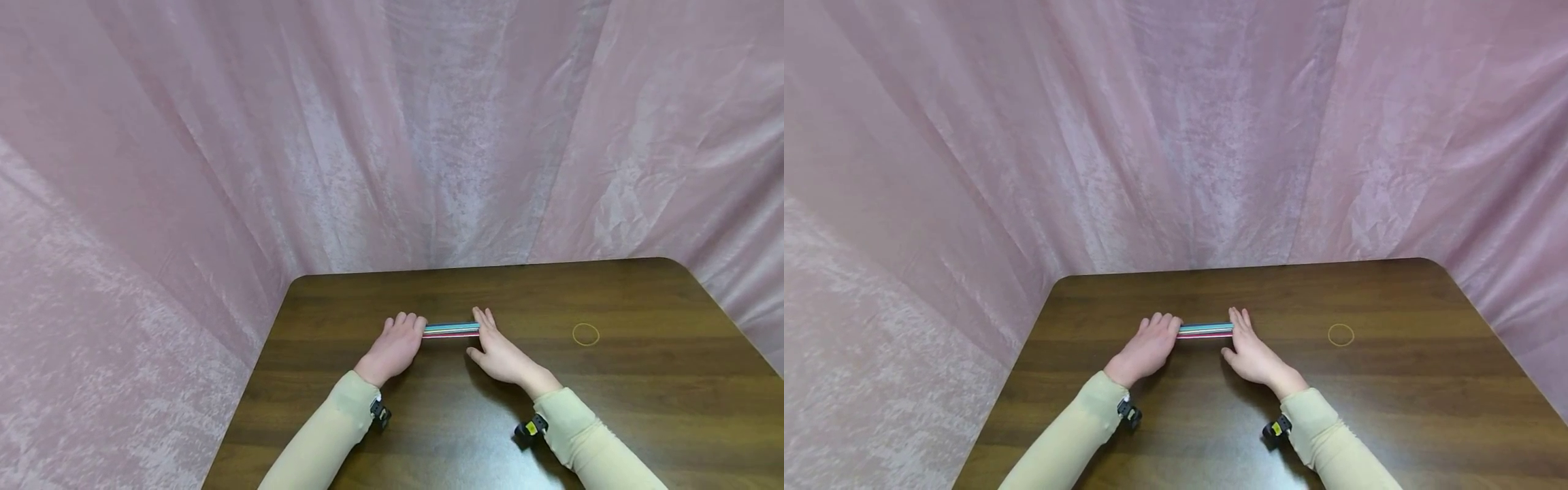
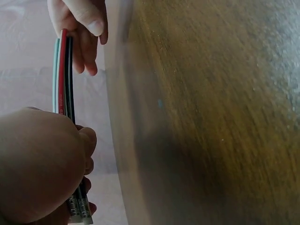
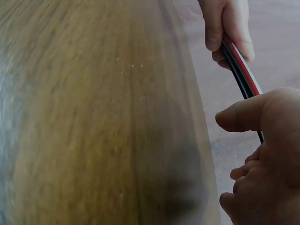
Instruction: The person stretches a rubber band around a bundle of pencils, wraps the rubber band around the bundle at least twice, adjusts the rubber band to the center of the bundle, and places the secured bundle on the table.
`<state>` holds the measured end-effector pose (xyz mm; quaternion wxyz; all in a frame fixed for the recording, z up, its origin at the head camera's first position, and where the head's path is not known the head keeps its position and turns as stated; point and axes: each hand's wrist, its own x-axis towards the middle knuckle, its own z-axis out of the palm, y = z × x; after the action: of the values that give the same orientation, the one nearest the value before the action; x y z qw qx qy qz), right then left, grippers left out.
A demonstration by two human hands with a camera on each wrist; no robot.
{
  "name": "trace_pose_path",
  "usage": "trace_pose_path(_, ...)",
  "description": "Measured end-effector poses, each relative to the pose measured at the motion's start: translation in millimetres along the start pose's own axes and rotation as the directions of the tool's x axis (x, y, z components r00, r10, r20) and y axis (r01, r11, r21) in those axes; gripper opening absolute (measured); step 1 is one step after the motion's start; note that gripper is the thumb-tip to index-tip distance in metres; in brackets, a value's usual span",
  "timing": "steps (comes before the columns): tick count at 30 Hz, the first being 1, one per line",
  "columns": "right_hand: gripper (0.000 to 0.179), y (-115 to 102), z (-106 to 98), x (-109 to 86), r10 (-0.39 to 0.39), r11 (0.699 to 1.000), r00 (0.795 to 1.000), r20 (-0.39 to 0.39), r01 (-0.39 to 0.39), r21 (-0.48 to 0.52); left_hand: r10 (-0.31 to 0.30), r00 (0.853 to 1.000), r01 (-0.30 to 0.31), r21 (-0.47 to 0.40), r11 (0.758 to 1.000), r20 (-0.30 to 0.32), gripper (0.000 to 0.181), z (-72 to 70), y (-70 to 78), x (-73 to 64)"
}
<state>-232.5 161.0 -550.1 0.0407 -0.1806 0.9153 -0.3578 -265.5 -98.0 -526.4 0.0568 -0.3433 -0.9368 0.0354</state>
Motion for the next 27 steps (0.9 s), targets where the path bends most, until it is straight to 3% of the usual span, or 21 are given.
trace_pose_path(10, 0.084, 2.9, 2.1, -0.2, 0.002, 0.998, 0.992, -0.128, -0.011, -0.067, -0.023, 1.0, 0.023, -0.004, 1.0, 0.015, 0.016, 0.1, -1.6, 0.8)
trace_pose_path(17, 0.082, -1.1, 5.9, 0.3, -0.015, 0.999, 0.997, -0.079, 0.012, -0.041, -0.018, 1.0, 0.018, 0.004, 1.0, 0.004, 0.017, -0.1, -1.2, 0.8)
trace_pose_path(24, 0.082, -2.0, 7.3, -1.3, -0.08, 0.973, 0.987, -0.142, 0.046, -0.225, -0.018, 1.0, 0.017, 0.02, 1.0, 0.006, 0.016, -1.9, 0.6, 1.4)
trace_pose_path(27, 0.083, -2.0, 5.5, -2.1, -0.038, 0.989, 0.994, -0.106, 0.022, -0.143, -0.022, 1.0, 0.022, 0.003, 1.0, 0.013, 0.017, -1.9, 0.4, 0.2)
